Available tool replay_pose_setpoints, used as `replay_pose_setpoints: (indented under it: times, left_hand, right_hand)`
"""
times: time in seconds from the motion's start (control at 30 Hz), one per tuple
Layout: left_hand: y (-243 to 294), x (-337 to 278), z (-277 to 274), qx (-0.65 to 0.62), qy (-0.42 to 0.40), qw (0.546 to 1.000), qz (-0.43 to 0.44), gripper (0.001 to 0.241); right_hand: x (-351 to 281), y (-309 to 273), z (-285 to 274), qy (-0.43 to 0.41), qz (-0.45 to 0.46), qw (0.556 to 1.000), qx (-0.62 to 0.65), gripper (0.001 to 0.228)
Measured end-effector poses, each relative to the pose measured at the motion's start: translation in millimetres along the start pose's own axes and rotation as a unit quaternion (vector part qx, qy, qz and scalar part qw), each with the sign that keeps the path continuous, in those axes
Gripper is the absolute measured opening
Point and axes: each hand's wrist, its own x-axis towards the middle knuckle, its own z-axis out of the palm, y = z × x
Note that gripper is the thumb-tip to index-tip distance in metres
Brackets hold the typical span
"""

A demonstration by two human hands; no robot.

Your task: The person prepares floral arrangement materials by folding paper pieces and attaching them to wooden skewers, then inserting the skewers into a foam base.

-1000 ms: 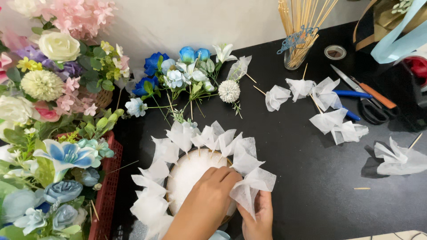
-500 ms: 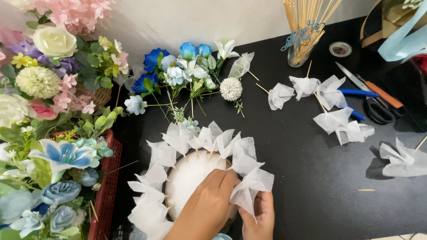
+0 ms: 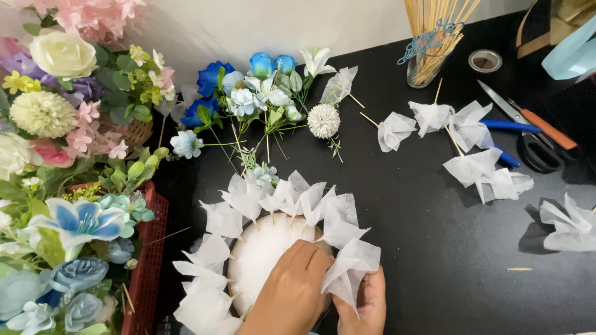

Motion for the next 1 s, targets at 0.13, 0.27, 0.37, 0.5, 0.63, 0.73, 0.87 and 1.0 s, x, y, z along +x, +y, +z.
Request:
replay_pose_setpoints:
  times: [0.13,0.27,0.37,0.5,0.63,0.73,0.87,1.0]
  left_hand:
    - [-4.7,-1.3,2.6,-0.003,-0.010,1.000,-0.004,0.028]
    - [-5.0,-2.3,2.3,0.011,-0.050,0.999,-0.016,0.030]
    - [-5.5,-4.0,5.1,0.024,-0.078,0.996,-0.047,0.038]
    - [-3.9,-4.0,1.1,0.012,-0.049,0.998,-0.038,0.035]
    - [1.8,0.6,-12.4,-0.055,-0.067,0.995,-0.058,0.034]
    - [1.9,1.2,-12.6,-0.051,-0.074,0.995,-0.045,0.034]
    - [0.6,1.7,-12.6,-0.040,-0.094,0.995,-0.020,0.044]
    - [1.2,1.2,-14.4,-0.041,-0.099,0.994,-0.030,0.044]
  right_hand:
    - [0.7,1.1,0.7,-0.005,-0.019,0.999,0.048,0.043]
    - [1.8,2.2,-0.2,-0.021,-0.034,0.997,0.065,0.045]
    - [1.2,7.7,-5.0,-0.003,-0.034,0.998,0.045,0.051]
    - [1.1,3.3,-3.8,-0.004,-0.029,0.997,0.073,0.051]
    - [0.4,1.5,-7.4,-0.021,0.003,0.998,0.058,0.060]
    - [0.7,0.3,-9.7,-0.033,-0.004,0.998,0.046,0.059]
    - [-0.8,-1.4,-6.0,-0.025,0.006,0.997,0.069,0.057]
    - [-3.2,7.6,-10.1,0.002,-0.007,0.999,0.038,0.049]
